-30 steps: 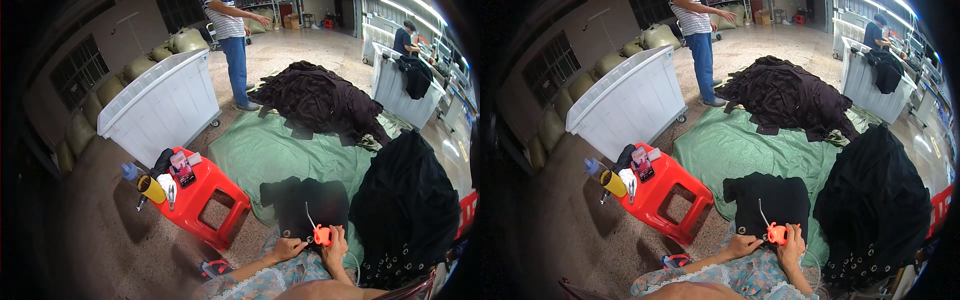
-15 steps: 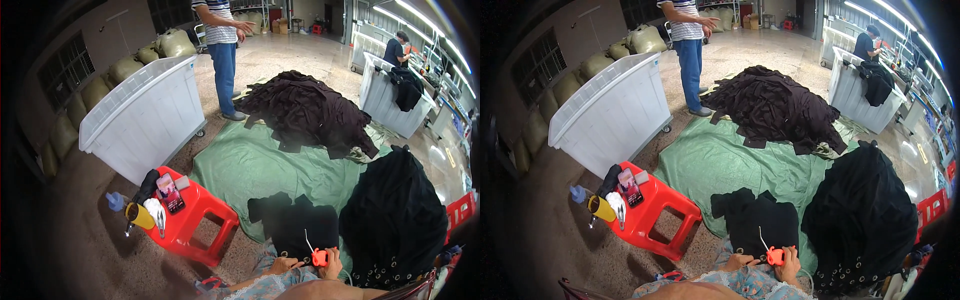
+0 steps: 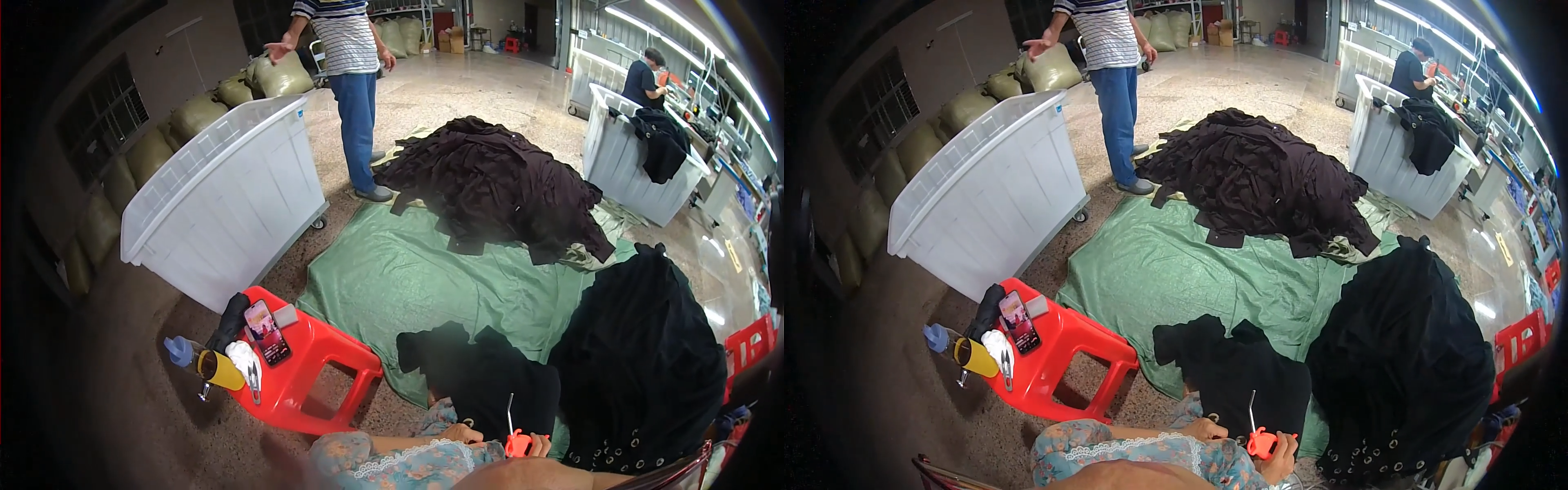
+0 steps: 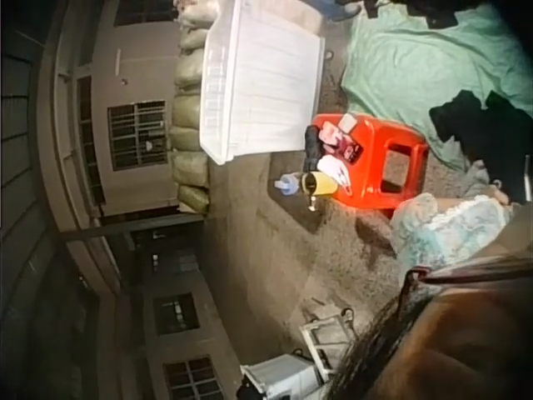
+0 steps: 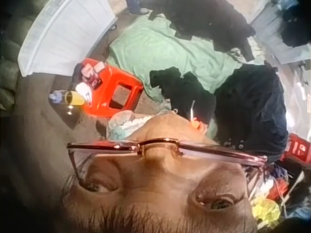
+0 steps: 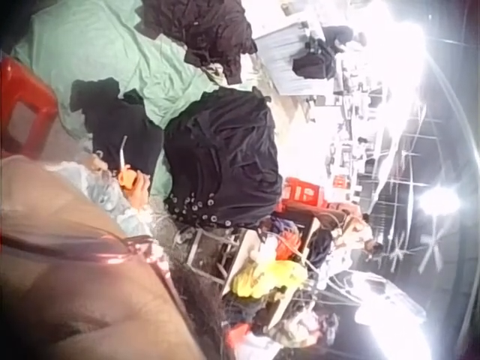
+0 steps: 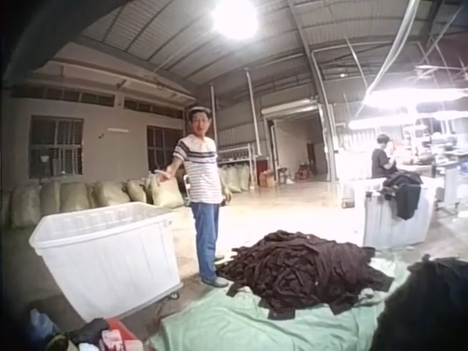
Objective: Trimming excess threads and fabric from black garment pieces with eyelets using scissors and snips.
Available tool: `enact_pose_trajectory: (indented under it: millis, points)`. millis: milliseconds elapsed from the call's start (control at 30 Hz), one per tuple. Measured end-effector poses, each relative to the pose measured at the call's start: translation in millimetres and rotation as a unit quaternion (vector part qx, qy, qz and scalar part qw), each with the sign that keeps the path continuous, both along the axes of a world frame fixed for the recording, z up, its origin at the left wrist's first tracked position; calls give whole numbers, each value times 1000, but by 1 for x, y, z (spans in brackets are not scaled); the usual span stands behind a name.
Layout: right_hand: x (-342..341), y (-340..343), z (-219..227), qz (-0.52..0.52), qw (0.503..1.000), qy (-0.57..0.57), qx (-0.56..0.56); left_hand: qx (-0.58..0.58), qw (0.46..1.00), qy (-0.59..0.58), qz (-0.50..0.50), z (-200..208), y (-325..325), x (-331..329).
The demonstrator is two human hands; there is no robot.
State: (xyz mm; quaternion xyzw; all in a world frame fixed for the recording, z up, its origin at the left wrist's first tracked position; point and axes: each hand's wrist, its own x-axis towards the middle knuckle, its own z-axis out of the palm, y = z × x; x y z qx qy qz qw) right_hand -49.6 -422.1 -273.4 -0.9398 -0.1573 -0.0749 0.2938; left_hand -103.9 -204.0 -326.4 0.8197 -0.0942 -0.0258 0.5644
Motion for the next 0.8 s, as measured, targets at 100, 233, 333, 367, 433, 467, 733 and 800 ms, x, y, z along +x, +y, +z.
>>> enact_pose_trajectory:
  millis: [100, 233, 333, 367, 433, 467, 733, 800]
  points:
    - [18, -13, -23, 52, 995, -80, 33, 44, 999, 14, 21, 1, -7, 4]
    - [36, -25, -38, 168, 984, -53, 22, 59, 987, -49, 141, 28, -19, -14]
    - [46, -24, -35, 205, 978, -11, 38, 79, 979, -16, 185, 69, -26, -25]
    - [45, -22, -32, 216, 976, 23, 30, 71, 974, -16, 213, 65, -31, -34]
    - [48, -11, -32, 214, 976, 4, 45, 76, 971, 0, 227, 55, -35, -41]
    - [50, -5, -28, 224, 973, -26, 56, 78, 969, 12, 236, 48, -34, -42]
    - [45, 9, -32, 211, 974, -72, 33, 54, 961, 87, 256, 44, -24, -46]
    - [39, 13, -16, 215, 974, -61, 33, 36, 972, 69, 224, 31, -21, -47]
